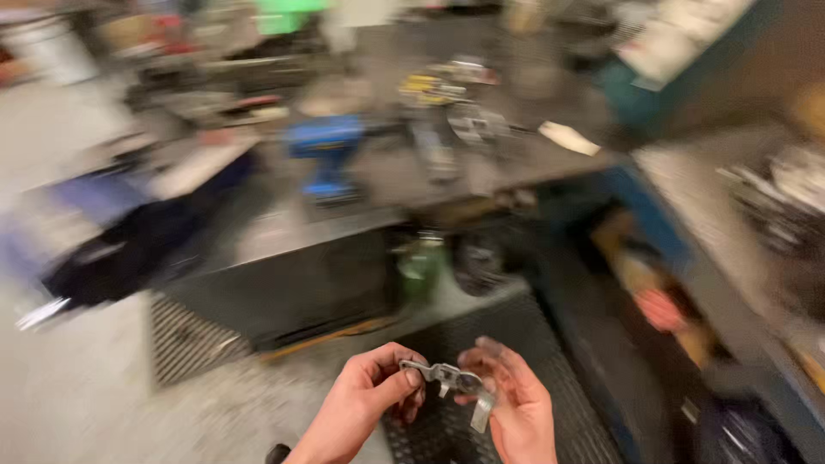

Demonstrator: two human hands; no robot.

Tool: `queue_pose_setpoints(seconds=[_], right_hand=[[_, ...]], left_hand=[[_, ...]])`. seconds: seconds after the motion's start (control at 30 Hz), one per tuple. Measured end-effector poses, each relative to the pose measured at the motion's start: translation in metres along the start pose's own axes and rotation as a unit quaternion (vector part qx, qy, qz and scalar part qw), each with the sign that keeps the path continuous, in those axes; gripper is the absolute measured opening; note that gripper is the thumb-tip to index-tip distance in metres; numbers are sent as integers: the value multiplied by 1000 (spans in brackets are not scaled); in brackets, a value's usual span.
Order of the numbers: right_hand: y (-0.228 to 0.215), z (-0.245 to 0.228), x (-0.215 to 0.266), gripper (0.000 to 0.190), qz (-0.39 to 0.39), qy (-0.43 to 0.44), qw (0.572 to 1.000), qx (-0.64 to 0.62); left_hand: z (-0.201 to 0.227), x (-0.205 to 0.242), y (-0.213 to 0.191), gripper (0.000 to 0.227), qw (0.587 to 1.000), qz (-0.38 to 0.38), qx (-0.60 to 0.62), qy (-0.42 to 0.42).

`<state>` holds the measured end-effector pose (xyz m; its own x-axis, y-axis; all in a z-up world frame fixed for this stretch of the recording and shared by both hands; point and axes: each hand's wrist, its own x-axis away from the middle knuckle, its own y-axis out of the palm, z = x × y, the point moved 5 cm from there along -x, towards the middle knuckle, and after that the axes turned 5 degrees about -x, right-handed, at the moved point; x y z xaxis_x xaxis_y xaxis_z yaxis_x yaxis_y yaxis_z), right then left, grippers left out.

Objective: The person grinds several small metal parts one by one against a bench grinder wheel. They pick up each part from a pile on the workbench, hold it against the spinning wheel, rotate it to grind different edges, and then place it back on the bench.

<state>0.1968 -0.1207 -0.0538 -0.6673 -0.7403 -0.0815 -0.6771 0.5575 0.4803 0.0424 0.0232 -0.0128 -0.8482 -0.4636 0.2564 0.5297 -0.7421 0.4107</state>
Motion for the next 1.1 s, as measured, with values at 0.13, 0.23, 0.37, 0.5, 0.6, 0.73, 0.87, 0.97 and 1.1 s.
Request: queue_pose_setpoints(seconds=[0.13, 0.23, 0.37, 0.5, 0.6, 0.73, 0.87, 0.97, 1.1], right_hand=[[-138, -71, 20, 48, 283, 114, 951, -52], [-210, -119, 32, 50, 237, 19, 971, -8], [-282, -150, 44, 23, 366, 139, 920, -12], [-345, -186, 47, 22, 437, 96, 894, -30], [-404, -196, 48, 27, 498, 47, 858, -115], [-445, -219, 50, 25, 559, -53, 809, -174], [-481, -220, 67, 20, 615, -131, 756, -179], [-510, -232, 74, 23, 658, -142, 716, -184], [-544, -249, 88, 19, 684, -112, 712, -111]], left_hand=[[-41, -93, 134, 14, 998, -49, -36, -22], [-64, -143, 222, 18, 994, -82, -48, -57], [-104, -205, 310, 18, 977, -152, -62, -132], [-118, -264, 384, 30, 838, -356, -389, -143], [-126, -307, 453, 34, 759, -423, -495, -24], [-155, -341, 520, 31, 702, -480, -516, 105], [-182, -343, 563, 27, 689, -557, -464, 18], [-200, -340, 595, 19, 663, -583, -459, -98], [-250, -329, 621, 8, 666, -595, -397, -212]])
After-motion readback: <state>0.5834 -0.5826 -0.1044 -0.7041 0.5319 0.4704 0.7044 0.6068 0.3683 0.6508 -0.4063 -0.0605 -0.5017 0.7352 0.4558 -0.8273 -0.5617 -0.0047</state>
